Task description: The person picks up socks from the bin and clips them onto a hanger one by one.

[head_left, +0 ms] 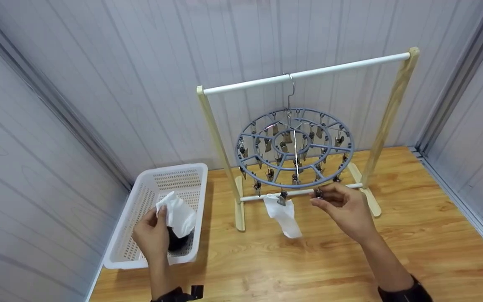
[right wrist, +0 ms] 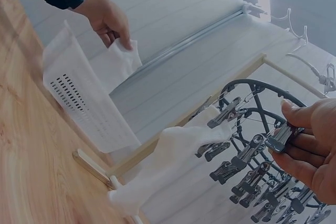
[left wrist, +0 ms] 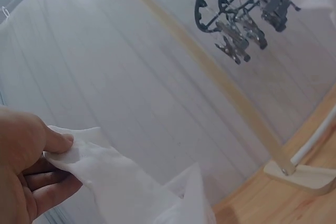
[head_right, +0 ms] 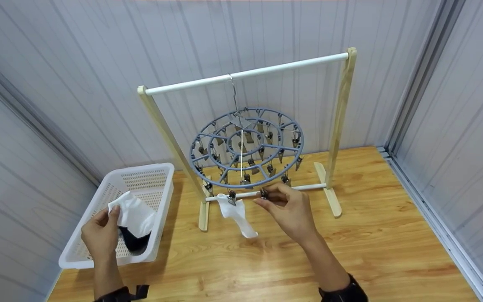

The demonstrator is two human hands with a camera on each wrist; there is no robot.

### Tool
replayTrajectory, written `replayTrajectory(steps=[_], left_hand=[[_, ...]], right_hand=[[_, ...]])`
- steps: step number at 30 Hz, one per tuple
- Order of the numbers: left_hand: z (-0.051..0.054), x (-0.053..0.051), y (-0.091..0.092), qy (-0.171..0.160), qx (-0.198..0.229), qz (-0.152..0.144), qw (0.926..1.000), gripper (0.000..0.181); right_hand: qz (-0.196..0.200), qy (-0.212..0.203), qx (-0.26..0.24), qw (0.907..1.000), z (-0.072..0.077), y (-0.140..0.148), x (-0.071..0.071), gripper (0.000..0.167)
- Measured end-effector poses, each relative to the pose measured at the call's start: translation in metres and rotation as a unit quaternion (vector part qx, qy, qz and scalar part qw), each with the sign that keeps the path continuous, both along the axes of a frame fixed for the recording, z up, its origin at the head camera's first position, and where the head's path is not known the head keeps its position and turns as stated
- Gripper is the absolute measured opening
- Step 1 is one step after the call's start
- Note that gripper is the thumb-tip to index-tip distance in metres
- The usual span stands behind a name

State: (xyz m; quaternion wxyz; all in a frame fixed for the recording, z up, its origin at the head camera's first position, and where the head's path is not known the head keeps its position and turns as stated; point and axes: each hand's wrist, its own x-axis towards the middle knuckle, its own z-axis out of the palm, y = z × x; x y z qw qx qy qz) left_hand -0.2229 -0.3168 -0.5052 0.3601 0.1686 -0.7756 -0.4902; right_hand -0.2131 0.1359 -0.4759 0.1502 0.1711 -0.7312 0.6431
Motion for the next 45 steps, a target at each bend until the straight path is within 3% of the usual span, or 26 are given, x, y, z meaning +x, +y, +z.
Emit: replayTrajectory(steps=[17,26,34,39,45], left_hand=[[0.013,0.02,0.017,0.046,0.002,-0.011,0.9989,0.015],[0.015,0.025,0.027,0.069,-0.006,-0.034,0.997,0.01],[0.023,0.031,0.037,0.085,0.008,-0.097,0.9917,0.009],[0.034,0.04,0.05,0.09,0.027,-0.135,0.9864,0.011],[0.039,0.042,0.071,0.091,0.03,-0.176,0.9797,0.009]], right_hand=[[0.002,-0.002,-0.015,0.9999,0.0,-0.001,0.0,0.02],[-0.005,-0.003,-0.009,0.9999,-0.002,-0.003,-0.001,0.021],[-0.009,0.0,-0.011,0.9999,-0.002,-0.003,-0.001,0.02],[-0.003,0.0,-0.013,0.9999,-0.001,-0.002,-0.001,0.02],[-0.003,-0.003,-0.012,0.9999,0.001,-0.002,-0.001,0.02]])
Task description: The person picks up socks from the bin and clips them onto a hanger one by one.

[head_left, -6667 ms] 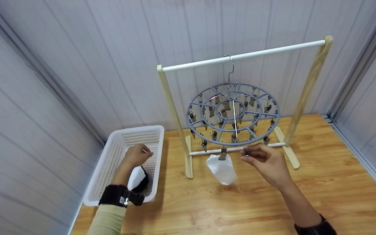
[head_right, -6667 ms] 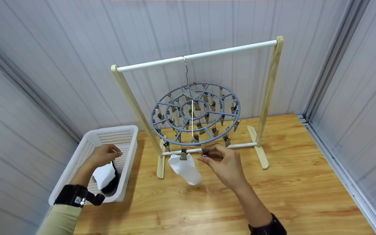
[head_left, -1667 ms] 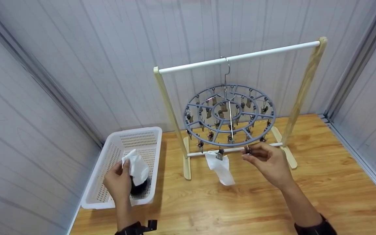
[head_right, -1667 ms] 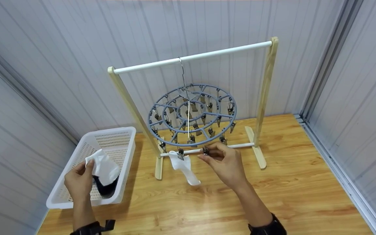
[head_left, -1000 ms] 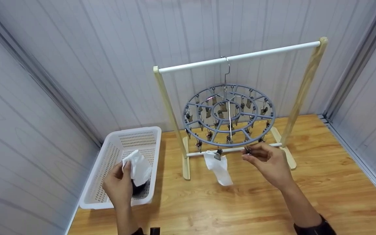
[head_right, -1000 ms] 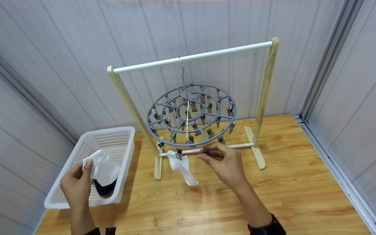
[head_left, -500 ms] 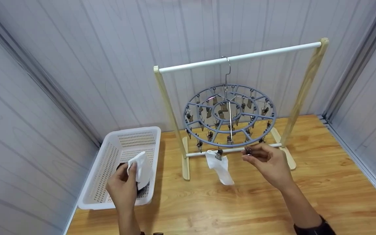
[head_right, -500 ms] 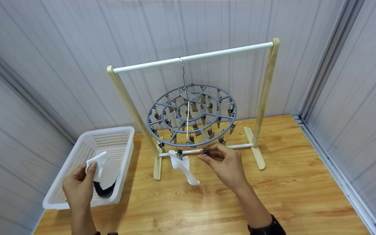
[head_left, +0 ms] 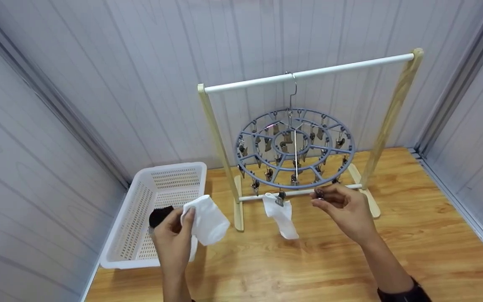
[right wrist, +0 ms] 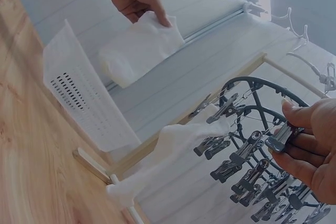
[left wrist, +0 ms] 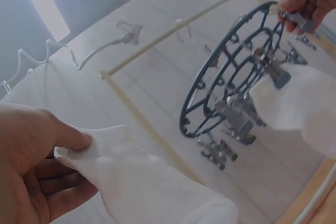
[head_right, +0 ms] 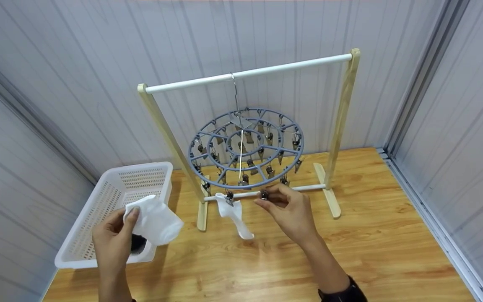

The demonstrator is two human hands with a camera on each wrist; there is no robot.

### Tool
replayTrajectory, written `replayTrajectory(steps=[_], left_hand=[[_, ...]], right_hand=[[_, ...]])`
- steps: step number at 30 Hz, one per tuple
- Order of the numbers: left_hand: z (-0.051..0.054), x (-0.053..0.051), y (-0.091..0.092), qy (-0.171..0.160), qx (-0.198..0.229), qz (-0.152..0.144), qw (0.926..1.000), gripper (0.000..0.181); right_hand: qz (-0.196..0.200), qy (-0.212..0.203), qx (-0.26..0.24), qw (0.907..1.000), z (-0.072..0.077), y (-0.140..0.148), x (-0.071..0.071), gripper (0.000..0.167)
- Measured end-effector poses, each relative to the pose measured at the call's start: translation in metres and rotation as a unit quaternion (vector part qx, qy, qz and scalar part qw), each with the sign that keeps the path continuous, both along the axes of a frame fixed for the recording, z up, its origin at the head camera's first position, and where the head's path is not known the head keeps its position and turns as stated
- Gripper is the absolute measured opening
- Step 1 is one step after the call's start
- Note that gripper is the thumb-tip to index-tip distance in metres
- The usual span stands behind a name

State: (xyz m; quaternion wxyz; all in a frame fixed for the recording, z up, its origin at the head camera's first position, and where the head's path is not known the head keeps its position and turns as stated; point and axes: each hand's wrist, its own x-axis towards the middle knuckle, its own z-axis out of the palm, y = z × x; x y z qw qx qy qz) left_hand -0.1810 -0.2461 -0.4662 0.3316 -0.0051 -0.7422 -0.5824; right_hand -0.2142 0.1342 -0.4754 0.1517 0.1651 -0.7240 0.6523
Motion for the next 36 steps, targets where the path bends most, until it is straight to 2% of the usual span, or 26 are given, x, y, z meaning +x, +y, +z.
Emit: replayTrajectory(steps=[7,13,17,23,30,36], left_hand=[[0.0,-0.005,0.026,-0.007,-0.009,-0.078,0.9969,0.007],[-0.004,-0.006,0.052,-0.024,0.008,-0.146,0.989,0.007],[-0.006,-0.006,0.071,-0.037,0.012,-0.179,0.9831,0.008],[-0.008,-0.007,0.091,-0.048,0.012,-0.218,0.9747,0.008],[-0.012,-0.009,0.11,-0.076,0.024,-0.233,0.9691,0.01],[-0.017,-0.013,0.123,-0.092,0.042,-0.273,0.9568,0.012]], right_hand=[[-0.002,-0.002,0.001,1.0,0.001,0.0,0.0,0.021],[-0.002,-0.005,0.006,1.0,0.002,0.0,0.002,0.021],[-0.002,-0.005,0.007,1.0,0.003,0.0,0.002,0.022],[0.004,-0.006,0.0,1.0,0.003,-0.001,0.002,0.022],[0.003,-0.001,-0.003,1.0,0.003,0.0,0.003,0.023],[0.003,-0.001,-0.002,1.0,0.003,0.0,0.003,0.022]])
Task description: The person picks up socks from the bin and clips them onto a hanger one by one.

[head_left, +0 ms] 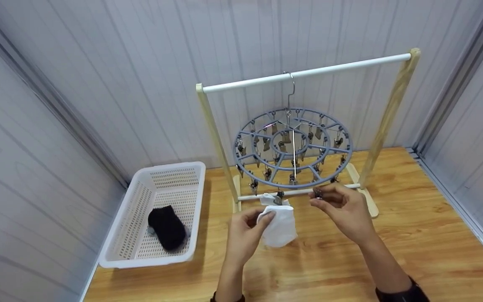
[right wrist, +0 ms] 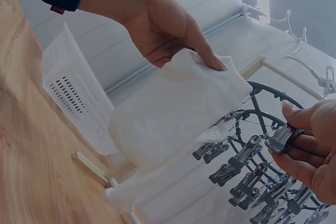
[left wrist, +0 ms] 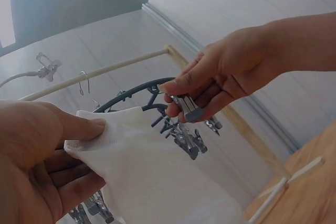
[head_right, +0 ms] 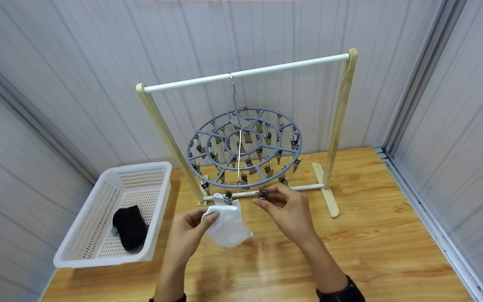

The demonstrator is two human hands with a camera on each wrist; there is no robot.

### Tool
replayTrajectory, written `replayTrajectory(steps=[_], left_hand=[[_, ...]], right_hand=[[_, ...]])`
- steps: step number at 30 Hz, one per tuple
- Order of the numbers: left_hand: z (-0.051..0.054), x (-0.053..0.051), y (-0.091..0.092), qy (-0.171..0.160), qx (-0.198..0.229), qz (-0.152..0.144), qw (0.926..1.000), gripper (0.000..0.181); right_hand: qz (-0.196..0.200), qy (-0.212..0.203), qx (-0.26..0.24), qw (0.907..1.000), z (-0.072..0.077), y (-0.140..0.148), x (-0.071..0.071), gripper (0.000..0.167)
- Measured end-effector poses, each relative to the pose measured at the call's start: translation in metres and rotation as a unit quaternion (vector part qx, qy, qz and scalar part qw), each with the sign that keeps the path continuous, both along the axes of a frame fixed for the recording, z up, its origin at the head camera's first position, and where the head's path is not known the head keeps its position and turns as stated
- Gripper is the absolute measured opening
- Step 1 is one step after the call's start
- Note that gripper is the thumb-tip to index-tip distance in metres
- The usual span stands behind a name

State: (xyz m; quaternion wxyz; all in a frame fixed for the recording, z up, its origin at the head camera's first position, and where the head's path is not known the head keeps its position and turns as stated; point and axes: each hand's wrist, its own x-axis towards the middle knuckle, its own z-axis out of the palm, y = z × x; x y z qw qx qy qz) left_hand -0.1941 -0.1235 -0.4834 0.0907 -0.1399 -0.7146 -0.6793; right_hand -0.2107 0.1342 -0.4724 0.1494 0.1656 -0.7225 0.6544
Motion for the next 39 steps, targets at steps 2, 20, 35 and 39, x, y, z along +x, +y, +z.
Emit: replayTrajectory(steps=[2,20,35,39], left_hand=[[-0.003,-0.002,0.002,0.001,0.004,-0.014,0.9999,0.013],[-0.02,-0.011,0.019,-0.014,0.032,-0.045,0.9984,0.012],[-0.021,-0.011,0.024,-0.015,0.025,-0.059,0.9978,0.013],[-0.021,-0.01,0.024,-0.014,0.022,-0.063,0.9977,0.012]], right_hand=[[0.0,0.001,0.0,1.0,0.0,0.0,0.0,0.022],[0.014,0.003,0.002,0.9999,-0.001,-0.001,0.002,0.018],[0.065,0.041,-0.089,0.993,-0.006,-0.01,0.008,0.013],[0.071,0.026,-0.111,0.9909,-0.007,-0.01,0.007,0.009]])
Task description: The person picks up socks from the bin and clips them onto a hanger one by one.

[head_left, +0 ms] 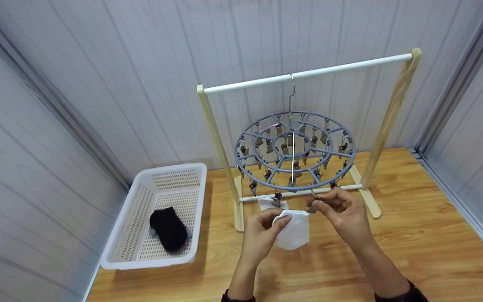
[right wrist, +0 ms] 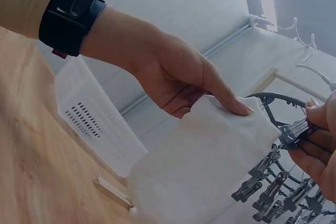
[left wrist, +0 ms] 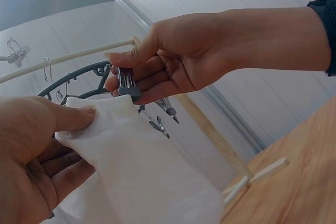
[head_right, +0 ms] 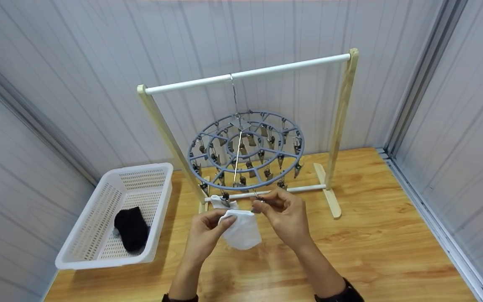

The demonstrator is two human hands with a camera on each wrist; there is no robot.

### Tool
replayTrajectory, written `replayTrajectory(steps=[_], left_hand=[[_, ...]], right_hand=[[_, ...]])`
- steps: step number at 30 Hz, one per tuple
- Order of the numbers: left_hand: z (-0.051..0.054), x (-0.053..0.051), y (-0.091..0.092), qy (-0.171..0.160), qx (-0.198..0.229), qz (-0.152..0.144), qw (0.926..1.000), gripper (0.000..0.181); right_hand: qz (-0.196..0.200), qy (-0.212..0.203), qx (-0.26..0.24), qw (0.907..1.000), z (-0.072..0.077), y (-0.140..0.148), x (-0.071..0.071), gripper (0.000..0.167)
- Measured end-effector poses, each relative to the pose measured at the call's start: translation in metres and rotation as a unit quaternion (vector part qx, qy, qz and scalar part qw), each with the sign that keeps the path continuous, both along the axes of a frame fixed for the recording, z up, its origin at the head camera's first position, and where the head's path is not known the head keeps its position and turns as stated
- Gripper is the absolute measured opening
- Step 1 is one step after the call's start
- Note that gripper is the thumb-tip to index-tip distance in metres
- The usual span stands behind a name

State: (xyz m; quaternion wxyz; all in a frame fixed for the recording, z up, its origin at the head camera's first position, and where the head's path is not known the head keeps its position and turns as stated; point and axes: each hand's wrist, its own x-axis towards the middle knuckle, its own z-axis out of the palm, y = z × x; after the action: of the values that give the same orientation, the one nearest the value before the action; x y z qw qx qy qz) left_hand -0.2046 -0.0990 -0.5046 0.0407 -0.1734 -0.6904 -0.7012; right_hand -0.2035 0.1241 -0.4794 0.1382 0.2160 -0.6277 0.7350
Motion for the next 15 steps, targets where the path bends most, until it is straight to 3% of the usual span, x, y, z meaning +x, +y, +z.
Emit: replayTrajectory(steps=[7,15], left_hand=[[-0.0009,-0.0003,0.0015,0.011,-0.003,0.001,0.9999,0.011],[-0.0022,-0.0002,0.0054,0.008,-0.006,-0.001,1.0,0.011]], right_hand=[[0.031,0.002,-0.027,0.9991,-0.0015,-0.0008,-0.0024,0.007],[0.027,-0.034,-0.036,0.9984,-0.0021,-0.0029,-0.0024,0.01]])
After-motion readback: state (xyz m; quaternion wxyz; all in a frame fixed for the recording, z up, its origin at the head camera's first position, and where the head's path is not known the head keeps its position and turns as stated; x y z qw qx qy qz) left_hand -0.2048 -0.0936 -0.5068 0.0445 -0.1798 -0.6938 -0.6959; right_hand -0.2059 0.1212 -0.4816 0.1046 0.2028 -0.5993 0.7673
